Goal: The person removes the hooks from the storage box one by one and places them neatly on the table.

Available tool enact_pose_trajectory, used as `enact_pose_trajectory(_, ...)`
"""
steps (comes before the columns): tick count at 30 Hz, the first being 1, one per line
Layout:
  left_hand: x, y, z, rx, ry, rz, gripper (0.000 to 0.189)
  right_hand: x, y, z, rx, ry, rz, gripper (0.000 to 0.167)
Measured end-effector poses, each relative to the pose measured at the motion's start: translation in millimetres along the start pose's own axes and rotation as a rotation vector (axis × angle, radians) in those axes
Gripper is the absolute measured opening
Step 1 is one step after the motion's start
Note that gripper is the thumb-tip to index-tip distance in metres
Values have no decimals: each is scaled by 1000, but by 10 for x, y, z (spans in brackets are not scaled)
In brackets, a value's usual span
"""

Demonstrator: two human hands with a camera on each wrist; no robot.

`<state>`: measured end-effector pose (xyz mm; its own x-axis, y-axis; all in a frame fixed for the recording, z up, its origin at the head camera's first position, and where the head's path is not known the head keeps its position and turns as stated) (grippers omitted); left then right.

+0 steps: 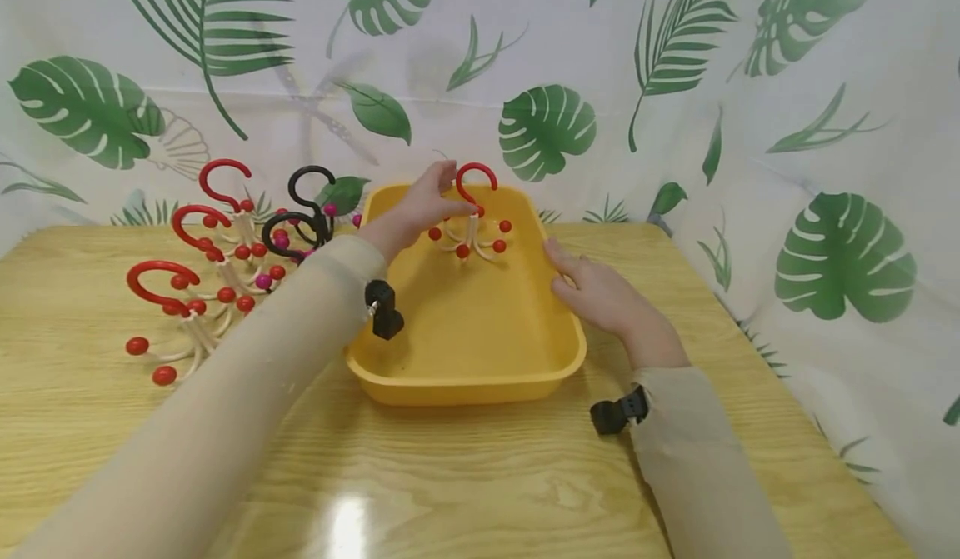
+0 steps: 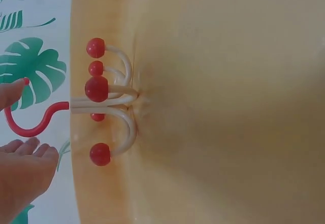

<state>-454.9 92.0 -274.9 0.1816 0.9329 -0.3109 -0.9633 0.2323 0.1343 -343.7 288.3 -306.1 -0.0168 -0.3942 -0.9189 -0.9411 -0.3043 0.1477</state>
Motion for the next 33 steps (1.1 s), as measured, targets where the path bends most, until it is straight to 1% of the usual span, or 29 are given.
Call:
enact_pose_trajectory(2, 15, -8, 13, 4, 1, -7, 73, 4, 0, 4, 9, 0, -6, 55)
enact_pose_trajectory(5, 30, -27, 17, 4, -21, 1, 61, 17, -1, 16, 20, -4, -17, 56)
enact_pose_trajectory(9, 29, -51, 17, 7, -48, 39, 40, 29, 0, 17, 17, -10, -20, 56)
enact_pose_trajectory(12, 22, -72, 20, 10, -33, 68, 27, 28, -3, 16, 20, -4, -17, 56)
enact_pose_trajectory(16, 11, -136, 60, 15, -26, 105, 22, 11, -4, 10, 25, 6, -8, 55)
enact_pose_trajectory(19, 5, -233, 156, 30, -48, 132, 21, -2, -2, -4, 18, 5, 1, 55)
enact_pose_trajectory(22, -11, -353, 310, 61, -114, 138, 21, 0, 0, -18, 8, -3, -3, 55)
enact_pose_trajectory(25, -50, -485, 526, 107, -178, 127, 20, -1, 1, -29, 5, -15, -18, 55)
enact_pose_trajectory(27, -93, -611, 685, 147, -196, 111, 20, 2, -1, -37, 5, -24, -29, 56)
enact_pose_trajectory(29, -149, -776, 855, 209, -174, 93, 19, 4, -2, -49, 1, -30, -33, 55)
enact_pose_trajectory(31, -215, -974, 1016, 290, -153, 71, 19, 5, -6, -55, 0, -28, -34, 54)
enact_pose_trajectory(33, -286, -1184, 1142, 356, -135, 43, 19, 4, -8, -53, 5, -17, -29, 54)
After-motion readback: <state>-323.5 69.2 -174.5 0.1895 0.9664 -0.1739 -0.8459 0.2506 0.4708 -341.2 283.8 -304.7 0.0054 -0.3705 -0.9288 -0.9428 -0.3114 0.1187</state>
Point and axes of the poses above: each hand's wrist, its own y-axis towards the middle knuckle, its own x-axis out of the palm, z = x × y, the point moved 9 cm from there along y, towards the middle knuckle, and after that the axes turned 7 degrees about z, right-handed, at the moved point
